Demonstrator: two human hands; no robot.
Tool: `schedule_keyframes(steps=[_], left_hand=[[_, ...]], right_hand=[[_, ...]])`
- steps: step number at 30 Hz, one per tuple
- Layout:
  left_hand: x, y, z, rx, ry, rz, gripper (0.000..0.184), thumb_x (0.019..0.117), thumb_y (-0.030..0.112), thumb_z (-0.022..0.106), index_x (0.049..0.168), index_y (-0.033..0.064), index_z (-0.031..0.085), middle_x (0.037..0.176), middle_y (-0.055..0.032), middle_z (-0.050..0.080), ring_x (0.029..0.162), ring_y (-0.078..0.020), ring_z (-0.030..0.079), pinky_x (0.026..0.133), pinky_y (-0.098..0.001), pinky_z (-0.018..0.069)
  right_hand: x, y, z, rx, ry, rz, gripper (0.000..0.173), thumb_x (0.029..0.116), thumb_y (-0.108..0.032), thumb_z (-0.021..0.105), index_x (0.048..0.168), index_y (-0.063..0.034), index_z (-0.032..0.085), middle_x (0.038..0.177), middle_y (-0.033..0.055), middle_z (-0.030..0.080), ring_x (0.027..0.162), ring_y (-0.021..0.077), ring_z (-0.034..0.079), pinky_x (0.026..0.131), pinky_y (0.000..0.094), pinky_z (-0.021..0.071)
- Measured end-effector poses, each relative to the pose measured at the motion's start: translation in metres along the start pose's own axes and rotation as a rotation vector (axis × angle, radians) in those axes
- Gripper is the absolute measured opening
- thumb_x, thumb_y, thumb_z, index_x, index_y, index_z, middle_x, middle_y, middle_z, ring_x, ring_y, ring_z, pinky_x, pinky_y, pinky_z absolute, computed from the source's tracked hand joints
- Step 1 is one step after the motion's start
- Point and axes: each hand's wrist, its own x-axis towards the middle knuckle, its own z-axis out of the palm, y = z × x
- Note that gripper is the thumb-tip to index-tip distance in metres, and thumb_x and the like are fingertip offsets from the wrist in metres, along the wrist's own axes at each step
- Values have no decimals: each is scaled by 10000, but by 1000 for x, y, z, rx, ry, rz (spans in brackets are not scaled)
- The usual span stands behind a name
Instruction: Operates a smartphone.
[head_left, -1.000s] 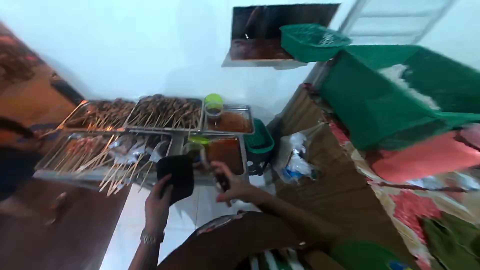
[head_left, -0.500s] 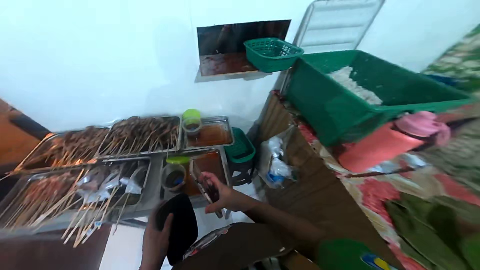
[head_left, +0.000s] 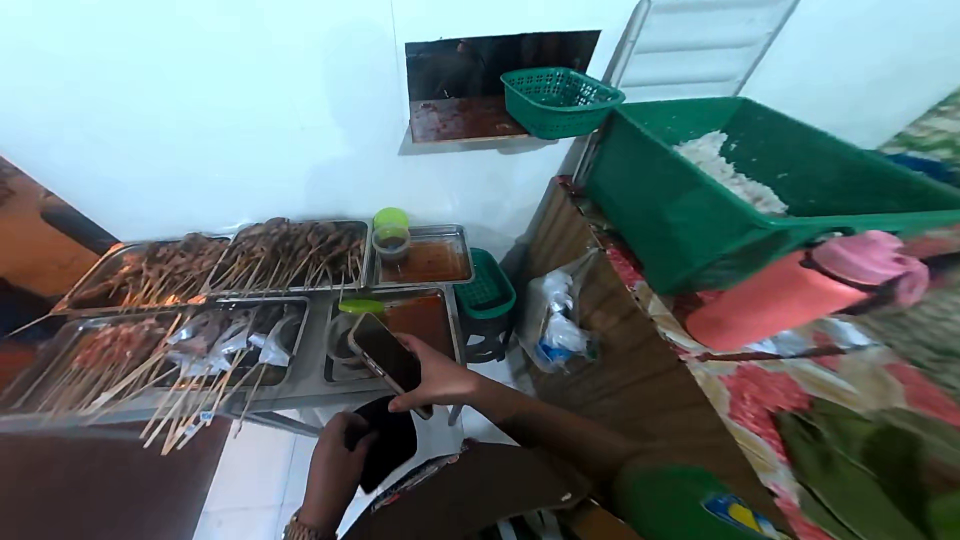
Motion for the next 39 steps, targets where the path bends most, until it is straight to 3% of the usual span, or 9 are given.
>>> schedule_keyframes(steps=[3, 8, 12, 16, 21, 25, 33, 36, 39], left_hand=[[0, -1, 3, 6, 30, 90, 183, 838, 35, 783, 974, -61, 707, 1042, -239, 696, 1001, -380, 682, 903, -559, 548], [-6, 6, -3, 5, 36, 96, 160, 863, 24, 741, 1008, -36, 711, 1174, -243, 656, 1080, -363, 660, 934, -506, 551], [-19, 9, -2, 18, 203, 157, 227, 855, 107, 780, 975, -58, 683, 1168, -233, 673, 1052, -332, 685, 914, -461, 572], [-23, 14, 4, 90, 345, 225, 224, 832, 79, 793, 957, -78, 695, 1109, -253, 693, 1033, -378, 693, 902, -510, 576], [-25, 18, 4, 111, 474, 350, 188, 807, 74, 766, 821, -84, 665, 1237, -314, 625, 1088, -391, 655, 937, -468, 549], [-21, 25, 5, 171, 504, 366, 172, 779, 74, 780, 795, -69, 687, 1277, -332, 571, 960, -312, 675, 849, -385, 572], [-6, 39, 2, 247, 517, 446, 91, 718, -10, 782, 761, -52, 713, 1190, -323, 617, 856, -353, 691, 767, -444, 595], [-1, 44, 3, 157, 525, 381, 218, 733, 31, 825, 879, -76, 702, 1238, -328, 606, 958, -389, 699, 815, -484, 601], [-1, 47, -7, 27, 491, 200, 565, 781, 124, 848, 1245, -90, 608, 1378, -321, 537, 1095, -370, 670, 899, -461, 585]], right_hand=[[4, -13, 14, 90, 36, -56, 1088, 703, -137, 911, 1564, -7, 260, 1420, 227, 527, 1236, 236, 592, 1035, 381, 515], [16, -21, 38, 181, 129, -83, 1070, 709, -127, 899, 1537, 15, 236, 1294, 186, 577, 1083, 158, 643, 915, 306, 565], [32, -18, 67, 177, 228, -72, 1127, 697, -179, 925, 1540, 8, 200, 1319, 205, 569, 1120, 194, 648, 927, 339, 576], [33, -16, 74, 96, 316, -58, 1201, 682, -293, 956, 1573, -11, 202, 1416, 248, 534, 1223, 287, 613, 1018, 446, 540], [33, -15, 73, 132, 324, -34, 1212, 682, -342, 953, 1580, -39, 199, 1453, 258, 503, 1283, 314, 577, 1063, 483, 502], [29, -16, 72, 172, 332, -23, 1225, 682, -344, 953, 1589, -54, 182, 1482, 265, 468, 1302, 321, 558, 1069, 480, 493], [27, -14, 66, 202, 399, -43, 1200, 698, -365, 944, 1573, -37, 192, 1476, 274, 466, 1282, 318, 569, 1053, 457, 504], [23, -14, 68, 266, 461, -110, 1160, 697, -289, 941, 1552, -2, 211, 1428, 252, 503, 1236, 274, 594, 1024, 421, 529], [25, -20, 76, 255, 485, -174, 1132, 714, -212, 924, 1542, 27, 190, 1340, 223, 564, 1171, 231, 623, 989, 389, 546]])
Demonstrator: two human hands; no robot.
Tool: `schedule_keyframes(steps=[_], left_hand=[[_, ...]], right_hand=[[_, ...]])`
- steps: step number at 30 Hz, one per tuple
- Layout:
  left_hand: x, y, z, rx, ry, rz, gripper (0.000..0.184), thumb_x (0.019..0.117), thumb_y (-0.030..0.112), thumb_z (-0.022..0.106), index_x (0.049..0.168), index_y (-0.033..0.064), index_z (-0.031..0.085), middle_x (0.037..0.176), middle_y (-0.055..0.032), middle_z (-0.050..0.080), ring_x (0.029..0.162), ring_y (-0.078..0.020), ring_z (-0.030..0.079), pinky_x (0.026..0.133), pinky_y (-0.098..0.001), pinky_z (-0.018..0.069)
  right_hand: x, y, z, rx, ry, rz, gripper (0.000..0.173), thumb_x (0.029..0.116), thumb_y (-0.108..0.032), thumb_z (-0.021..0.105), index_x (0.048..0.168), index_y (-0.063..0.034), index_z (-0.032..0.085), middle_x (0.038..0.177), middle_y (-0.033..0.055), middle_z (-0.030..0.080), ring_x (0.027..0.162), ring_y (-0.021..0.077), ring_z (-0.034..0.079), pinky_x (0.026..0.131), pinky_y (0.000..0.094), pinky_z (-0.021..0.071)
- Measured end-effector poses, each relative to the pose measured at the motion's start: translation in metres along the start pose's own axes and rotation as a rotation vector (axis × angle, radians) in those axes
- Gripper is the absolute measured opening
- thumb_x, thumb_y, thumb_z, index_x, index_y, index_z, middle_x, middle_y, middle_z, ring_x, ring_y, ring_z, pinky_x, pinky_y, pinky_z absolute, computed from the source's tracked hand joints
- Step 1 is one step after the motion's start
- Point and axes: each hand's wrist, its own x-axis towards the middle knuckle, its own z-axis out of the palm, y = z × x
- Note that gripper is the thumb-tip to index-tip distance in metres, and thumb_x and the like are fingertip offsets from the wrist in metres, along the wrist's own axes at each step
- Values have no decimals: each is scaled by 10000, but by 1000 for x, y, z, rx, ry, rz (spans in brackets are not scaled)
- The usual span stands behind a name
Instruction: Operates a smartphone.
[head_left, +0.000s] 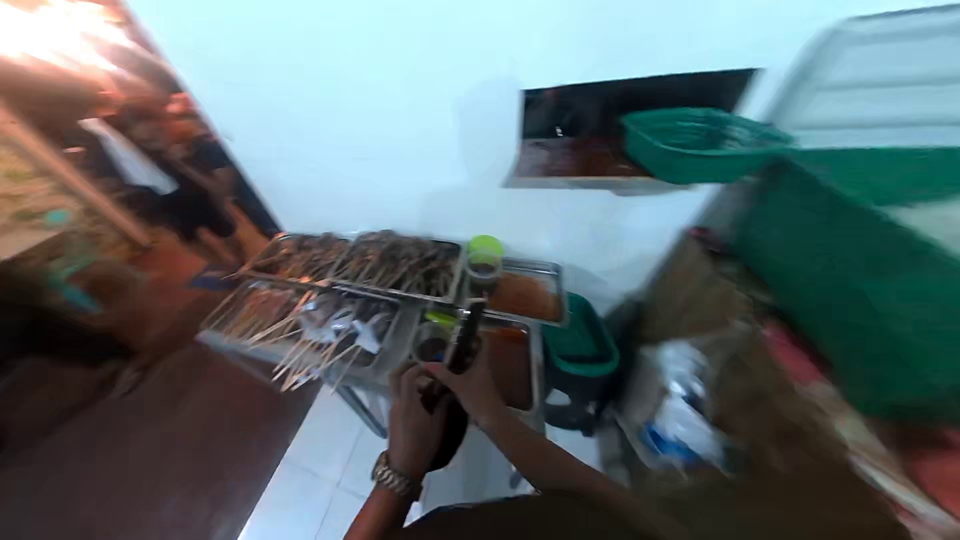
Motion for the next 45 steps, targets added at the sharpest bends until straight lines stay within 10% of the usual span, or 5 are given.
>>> schedule_keyframes(steps=[14, 19, 24, 40, 45], left_hand=[[1, -23, -19, -166, -329, -320, 297, 966, 182, 670, 1172, -31, 678, 1040, -202, 721, 1015, -307, 699, 943, -505, 538], [-12, -37, -39, -351, -293, -307, 359, 918, 182, 753, 1183, -48, 682, 1056, -192, 731, 995, -253, 710, 944, -451, 552], [-28, -37, -42, -541, -357, -237, 332, 910, 106, 748, 1156, -99, 662, 1022, -213, 718, 955, -247, 698, 900, -437, 558], [-42, -45, -51, -894, -201, -472, 320, 970, 70, 638, 1249, -79, 591, 1093, -142, 674, 971, -157, 644, 919, -385, 524], [-46, -41, -58, -917, -193, -409, 303, 949, 38, 637, 1224, -81, 592, 1034, -109, 670, 910, -116, 637, 876, -348, 536]], right_hand=[[-6, 26, 22, -155, -120, -94, 1235, 621, -290, 949, 1550, 21, 197, 1344, 239, 567, 1185, 268, 616, 993, 439, 540], [33, -20, -2, 53, -367, -417, 914, 939, -501, 644, 1545, 44, 229, 1398, 110, 549, 1167, 115, 613, 934, 314, 569], [71, -56, 11, 199, -957, -393, 661, 890, -782, 485, 1213, -264, 740, 1235, 2, 736, 1143, 194, 694, 972, 395, 585], [56, -59, 82, -17, -933, -500, 461, 1104, -229, 345, 995, -25, 743, 998, -43, 790, 1017, 50, 727, 999, 287, 572], [82, -53, 89, 238, -1481, -141, 721, 929, -653, 589, 1539, -302, 430, 1460, -43, 603, 1332, 196, 581, 1108, 412, 483]])
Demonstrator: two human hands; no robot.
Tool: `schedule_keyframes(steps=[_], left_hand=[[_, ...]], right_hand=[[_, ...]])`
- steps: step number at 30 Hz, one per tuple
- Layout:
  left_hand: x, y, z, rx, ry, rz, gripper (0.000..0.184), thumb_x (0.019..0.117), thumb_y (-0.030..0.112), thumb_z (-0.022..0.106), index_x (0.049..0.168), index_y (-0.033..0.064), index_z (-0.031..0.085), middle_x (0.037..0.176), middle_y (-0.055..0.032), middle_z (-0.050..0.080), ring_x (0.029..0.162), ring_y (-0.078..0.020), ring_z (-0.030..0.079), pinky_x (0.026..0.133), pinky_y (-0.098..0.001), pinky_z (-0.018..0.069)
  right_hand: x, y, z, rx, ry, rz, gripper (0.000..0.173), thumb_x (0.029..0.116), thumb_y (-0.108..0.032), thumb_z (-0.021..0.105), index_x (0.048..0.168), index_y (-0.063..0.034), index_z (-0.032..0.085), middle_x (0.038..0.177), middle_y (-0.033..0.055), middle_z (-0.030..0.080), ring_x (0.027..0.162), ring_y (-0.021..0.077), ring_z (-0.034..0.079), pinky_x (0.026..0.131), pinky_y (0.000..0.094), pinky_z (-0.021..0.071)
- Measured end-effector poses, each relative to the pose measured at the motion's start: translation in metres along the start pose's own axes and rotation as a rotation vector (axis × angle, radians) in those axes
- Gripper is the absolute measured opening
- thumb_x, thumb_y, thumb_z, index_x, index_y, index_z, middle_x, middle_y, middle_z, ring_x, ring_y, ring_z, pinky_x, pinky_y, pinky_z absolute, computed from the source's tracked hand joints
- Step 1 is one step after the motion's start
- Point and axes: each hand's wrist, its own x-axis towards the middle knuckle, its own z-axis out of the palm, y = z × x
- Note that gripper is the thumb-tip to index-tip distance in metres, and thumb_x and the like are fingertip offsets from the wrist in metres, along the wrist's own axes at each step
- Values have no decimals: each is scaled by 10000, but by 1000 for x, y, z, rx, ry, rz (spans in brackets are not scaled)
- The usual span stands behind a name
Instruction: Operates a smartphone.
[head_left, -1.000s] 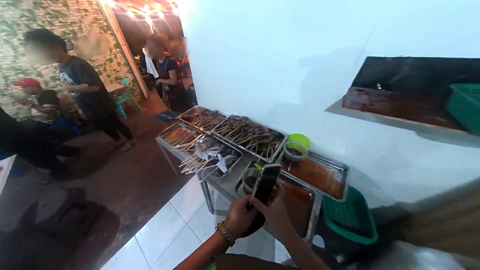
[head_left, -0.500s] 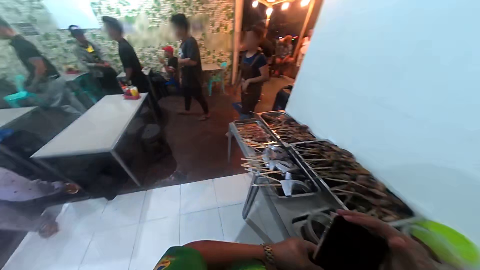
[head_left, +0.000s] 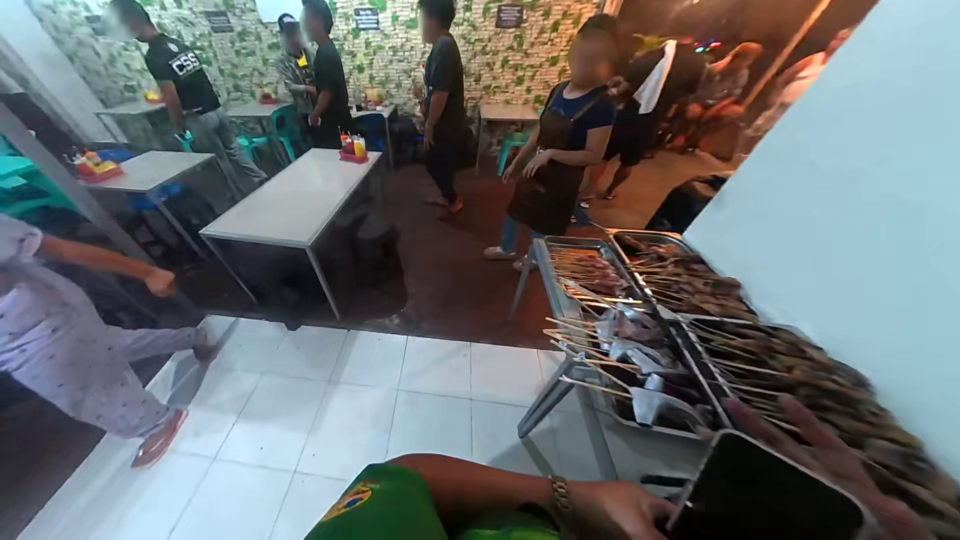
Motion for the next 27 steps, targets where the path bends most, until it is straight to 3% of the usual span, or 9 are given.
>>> schedule_keyframes(steps=[1, 3, 6, 10, 14, 18, 22, 25, 27], left_hand=[[-1, 1, 1, -3, 2, 0, 288, 943, 35, 641, 1205, -76, 598, 1015, -96, 667, 894, -104, 633, 861, -335, 537], [0, 2, 2, -33, 23, -48, 279, 947, 30, 651, 1203, -68, 598, 1006, -83, 665, 885, -97, 630, 854, -330, 537], [-1, -2, 8, -137, 22, -241, 282, 1001, 90, 607, 1255, -22, 561, 1031, -47, 657, 894, -76, 631, 867, -316, 543], [-3, 0, 13, -69, -127, -423, 337, 1063, 311, 533, 1231, 25, 592, 1027, -20, 681, 914, -67, 654, 873, -322, 557], [-4, 5, 18, -130, -178, -387, 224, 1054, 229, 503, 1196, 76, 586, 947, 49, 691, 862, -27, 670, 821, -261, 575], [5, 15, 28, -264, -112, -365, 167, 1001, 51, 542, 1163, 71, 577, 911, 21, 720, 832, -67, 702, 799, -276, 597], [17, 26, 31, -328, -238, -307, 180, 974, 62, 538, 1123, 99, 633, 928, 13, 753, 846, -84, 724, 810, -289, 610], [17, 28, 32, -405, -311, -267, 139, 978, 146, 550, 1076, 137, 649, 922, 21, 749, 840, -73, 719, 783, -272, 605], [13, 4, 25, -573, -495, -136, 199, 940, 384, 685, 1060, 235, 744, 988, 62, 763, 908, -33, 716, 821, -231, 590]], right_hand=[[-1, 5, -1, 122, -65, 50, 786, 885, -661, 643, 1558, -343, 391, 1478, 3, 588, 1334, 267, 581, 1095, 466, 493], [-3, 11, 6, 277, -100, 112, 729, 870, -595, 701, 1514, -325, 491, 1407, 72, 641, 1265, 325, 629, 1047, 501, 534], [-14, 12, 22, 358, 13, 155, 576, 891, -535, 689, 1394, -260, 626, 1264, 72, 704, 1111, 274, 698, 923, 472, 597], [-34, 6, 42, 410, 214, 120, 598, 836, -573, 728, 1307, -208, 678, 1171, 99, 731, 1010, 275, 728, 854, 465, 625], [-45, 9, 35, 447, 219, -7, 590, 870, -591, 698, 1328, -220, 670, 1209, 105, 717, 1044, 281, 721, 878, 491, 618], [-50, 0, 33, 449, 298, -78, 590, 834, -604, 723, 1298, -242, 683, 1183, 87, 725, 1032, 277, 722, 866, 489, 619], [-60, -5, 31, 379, 251, -24, 641, 860, -646, 677, 1337, -218, 655, 1189, 106, 718, 1028, 274, 720, 869, 471, 618], [-66, -11, 31, 402, 269, 10, 643, 855, -685, 655, 1316, -236, 663, 1177, 102, 724, 1016, 273, 725, 862, 473, 618], [-68, -18, 33, 457, 301, -22, 611, 871, -683, 631, 1287, -240, 687, 1157, 93, 736, 1003, 263, 734, 851, 476, 624]])
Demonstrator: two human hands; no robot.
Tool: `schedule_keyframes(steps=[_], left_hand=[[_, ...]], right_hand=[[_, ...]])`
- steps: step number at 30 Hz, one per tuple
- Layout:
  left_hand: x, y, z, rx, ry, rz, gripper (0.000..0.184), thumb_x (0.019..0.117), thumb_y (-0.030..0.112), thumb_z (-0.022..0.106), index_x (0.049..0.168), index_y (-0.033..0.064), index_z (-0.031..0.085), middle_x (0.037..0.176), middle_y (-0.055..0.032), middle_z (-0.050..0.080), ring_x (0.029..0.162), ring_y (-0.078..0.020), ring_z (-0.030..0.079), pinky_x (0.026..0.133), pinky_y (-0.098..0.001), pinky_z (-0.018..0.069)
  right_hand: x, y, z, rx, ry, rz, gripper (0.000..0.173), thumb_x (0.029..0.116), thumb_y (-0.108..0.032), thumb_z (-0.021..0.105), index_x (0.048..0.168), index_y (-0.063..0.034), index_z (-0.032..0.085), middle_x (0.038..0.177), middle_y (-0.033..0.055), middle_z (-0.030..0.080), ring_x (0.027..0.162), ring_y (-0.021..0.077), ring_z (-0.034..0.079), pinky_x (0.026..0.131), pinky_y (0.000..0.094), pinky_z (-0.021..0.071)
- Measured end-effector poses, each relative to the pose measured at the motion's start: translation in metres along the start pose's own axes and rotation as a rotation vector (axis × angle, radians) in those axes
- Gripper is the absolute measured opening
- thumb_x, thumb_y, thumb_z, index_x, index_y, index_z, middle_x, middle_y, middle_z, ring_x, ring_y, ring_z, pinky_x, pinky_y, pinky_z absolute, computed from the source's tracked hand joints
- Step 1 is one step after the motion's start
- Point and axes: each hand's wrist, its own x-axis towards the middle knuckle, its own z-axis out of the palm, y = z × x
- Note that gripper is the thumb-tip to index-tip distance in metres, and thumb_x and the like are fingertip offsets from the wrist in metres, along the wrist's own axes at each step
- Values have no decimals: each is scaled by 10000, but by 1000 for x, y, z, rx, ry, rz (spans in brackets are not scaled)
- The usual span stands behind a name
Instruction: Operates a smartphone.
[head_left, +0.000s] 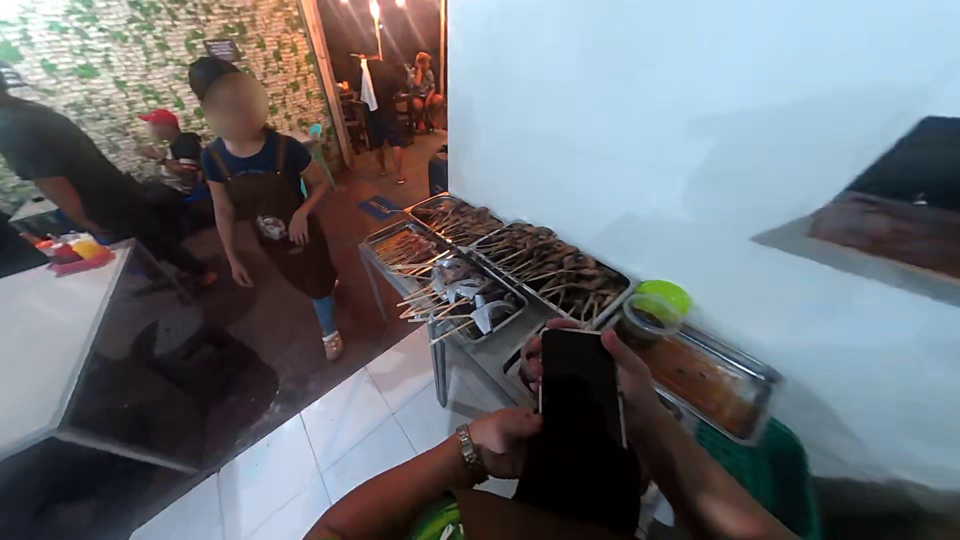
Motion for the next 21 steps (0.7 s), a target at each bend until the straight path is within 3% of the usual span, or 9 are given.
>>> schedule_keyframes(steps=[3, 5, 7, 8, 12, 16, 18, 21], left_hand=[[-8, -18, -6, -12, -217, 77, 447, 890, 579, 685, 1211, 274, 745, 1190, 56, 744, 1106, -43, 686, 964, -242, 544], [-1, -20, 1, -82, -292, 77, 515, 912, 532, 658, 1290, 186, 715, 1291, -56, 712, 1215, -163, 665, 1047, -336, 519], [9, -19, 3, -246, -326, -40, 617, 873, 468, 681, 1344, 72, 651, 1314, -224, 660, 1271, -358, 612, 1104, -499, 463], [12, -19, 4, -283, -318, -86, 645, 843, 467, 698, 1343, 63, 643, 1300, -240, 657, 1263, -381, 605, 1102, -520, 455], [12, -14, 3, -280, -309, -94, 683, 803, 472, 720, 1348, 69, 634, 1245, -211, 677, 1180, -351, 644, 1032, -497, 504], [8, -11, -6, -261, -378, -59, 688, 831, 450, 700, 1397, 72, 601, 1289, -215, 658, 1175, -339, 648, 1014, -470, 519], [3, -8, -9, -206, -384, -33, 655, 855, 444, 674, 1398, 85, 599, 1295, -220, 658, 1124, -319, 675, 954, -435, 552], [-11, -6, -11, -156, -339, -75, 622, 859, 447, 672, 1365, 88, 625, 1237, -204, 687, 1046, -282, 701, 892, -401, 572]], right_hand=[[2, -6, 2, 63, -4, -65, 606, 871, -672, 637, 1285, -232, 693, 1164, 96, 736, 1024, 270, 731, 866, 488, 619], [5, -7, 2, 51, -29, -75, 635, 855, -687, 645, 1294, -232, 692, 1177, 95, 733, 1037, 272, 729, 876, 489, 617], [7, -6, 5, 42, -57, -68, 657, 845, -706, 645, 1303, -236, 686, 1183, 103, 729, 1041, 282, 726, 875, 495, 617], [8, -7, 7, 38, -85, -59, 660, 846, -714, 637, 1307, -244, 680, 1190, 106, 723, 1041, 284, 721, 875, 492, 613], [15, -9, 17, 34, -164, -57, 653, 877, -699, 614, 1321, -224, 668, 1207, 126, 710, 1051, 289, 713, 880, 480, 611], [20, -9, 23, 41, -175, -90, 627, 900, -678, 599, 1313, -212, 671, 1210, 131, 709, 1049, 295, 716, 882, 492, 611], [23, -11, 28, 4, -186, -159, 642, 896, -692, 592, 1311, -208, 668, 1218, 127, 705, 1041, 284, 715, 866, 468, 617], [22, -14, 40, -2, -65, -277, 648, 864, -701, 619, 1266, -198, 687, 1178, 106, 727, 1009, 250, 728, 829, 423, 627]])
